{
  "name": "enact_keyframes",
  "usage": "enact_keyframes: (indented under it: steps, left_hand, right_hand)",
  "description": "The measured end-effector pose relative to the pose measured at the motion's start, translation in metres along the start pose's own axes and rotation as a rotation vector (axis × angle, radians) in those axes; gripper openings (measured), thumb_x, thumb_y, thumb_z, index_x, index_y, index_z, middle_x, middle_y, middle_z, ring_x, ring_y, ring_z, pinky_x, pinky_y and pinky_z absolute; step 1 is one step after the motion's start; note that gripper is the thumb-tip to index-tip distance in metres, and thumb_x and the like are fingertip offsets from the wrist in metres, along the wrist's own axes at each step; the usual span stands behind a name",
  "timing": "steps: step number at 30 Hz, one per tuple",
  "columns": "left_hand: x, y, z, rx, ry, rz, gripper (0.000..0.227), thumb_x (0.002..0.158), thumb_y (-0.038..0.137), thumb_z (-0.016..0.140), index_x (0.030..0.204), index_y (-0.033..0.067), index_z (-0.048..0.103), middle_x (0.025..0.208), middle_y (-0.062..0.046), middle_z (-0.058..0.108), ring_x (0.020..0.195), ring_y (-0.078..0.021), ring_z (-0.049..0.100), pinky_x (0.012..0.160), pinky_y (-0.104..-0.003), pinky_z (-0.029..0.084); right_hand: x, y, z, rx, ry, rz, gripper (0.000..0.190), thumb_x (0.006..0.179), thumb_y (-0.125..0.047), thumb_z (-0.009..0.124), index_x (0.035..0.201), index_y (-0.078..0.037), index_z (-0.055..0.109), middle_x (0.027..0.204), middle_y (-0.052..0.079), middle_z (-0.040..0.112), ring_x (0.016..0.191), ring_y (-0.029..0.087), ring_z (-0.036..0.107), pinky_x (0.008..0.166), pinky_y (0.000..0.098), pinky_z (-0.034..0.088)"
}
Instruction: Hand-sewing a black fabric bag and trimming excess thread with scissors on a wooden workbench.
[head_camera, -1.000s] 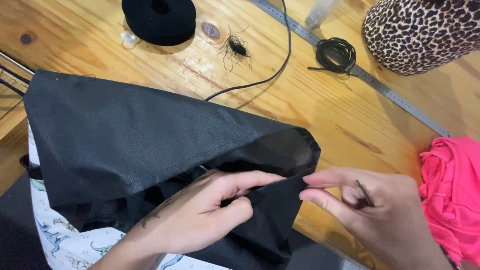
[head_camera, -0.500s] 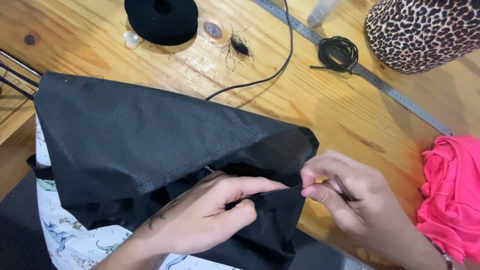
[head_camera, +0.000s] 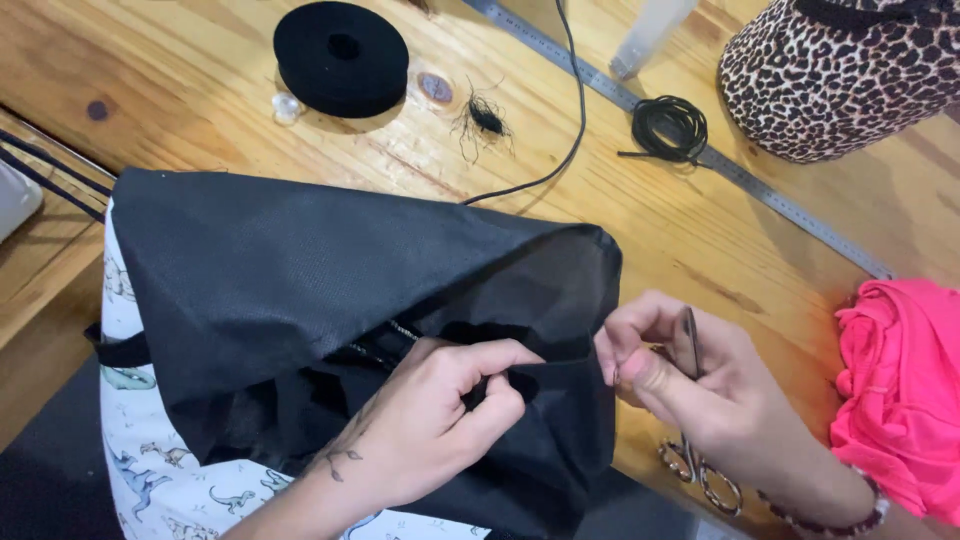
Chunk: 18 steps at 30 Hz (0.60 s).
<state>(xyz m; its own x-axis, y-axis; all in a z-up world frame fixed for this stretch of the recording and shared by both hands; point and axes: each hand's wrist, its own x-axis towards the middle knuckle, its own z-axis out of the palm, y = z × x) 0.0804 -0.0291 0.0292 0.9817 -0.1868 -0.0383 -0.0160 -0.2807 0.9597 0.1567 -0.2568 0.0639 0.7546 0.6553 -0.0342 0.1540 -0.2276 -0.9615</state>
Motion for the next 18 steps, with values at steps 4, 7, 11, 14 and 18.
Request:
enact_keyframes:
  steps: [4,7,11,14,18]
  left_hand:
    - [0.001,-0.003,0.001,0.030,0.058,-0.016,0.026,0.085,0.018,0.051,0.090,0.0203,0.077,0.053,0.003,0.043,0.044,-0.0111,0.035,0.046,-0.030,0.036]
    - [0.000,-0.003,0.002,0.076,0.095,-0.004,0.024,0.084,0.020,0.053,0.087,0.0218,0.076,0.046,0.001,0.044,0.038,-0.0128,0.038,0.044,-0.031,0.037]
    - [-0.002,0.006,0.001,0.061,0.255,0.293,0.028,0.079,0.032,0.074,0.105,0.0223,0.077,0.090,0.003,0.062,0.081,-0.0123,0.067,0.074,-0.025,0.051]
    - [-0.002,0.013,-0.001,-0.046,0.263,0.475,0.039,0.083,0.039,0.072,0.110,0.0115,0.072,0.107,-0.002,0.069,0.096,-0.0170,0.071,0.089,-0.029,0.054]
    - [0.004,0.010,0.004,-0.146,0.370,0.403,0.010,0.087,0.022,0.077,0.087,0.0123,0.076,0.071,0.003,0.067,0.066,-0.0109,0.060,0.066,-0.025,0.047]
  right_hand:
    - [0.008,-0.001,0.004,0.095,-0.062,-0.002,0.015,0.100,-0.019,0.057,0.093,-0.006,0.057,0.088,0.011,0.060,0.071,0.014,0.048,0.062,0.0268,0.038]
    - [0.012,-0.005,0.013,0.018,-0.087,-0.109,0.016,0.101,-0.022,0.055,0.093,-0.008,0.057,0.089,0.011,0.065,0.084,0.017,0.059,0.075,0.0287,0.045]
    - [0.016,0.001,0.012,0.196,-0.075,-0.054,0.017,0.099,-0.022,0.060,0.093,-0.007,0.055,0.080,0.014,0.062,0.061,0.012,0.045,0.053,0.0241,0.032]
    - [0.022,-0.005,0.018,-0.075,-0.024,-0.196,0.021,0.102,-0.021,0.051,0.089,-0.005,0.057,0.086,0.009,0.064,0.080,0.016,0.066,0.078,0.0276,0.054]
    - [0.026,-0.019,0.025,-0.220,-0.049,-0.356,0.027,0.103,-0.027,0.045,0.085,-0.008,0.054,0.082,0.007,0.061,0.076,0.016,0.056,0.071,0.0266,0.048]
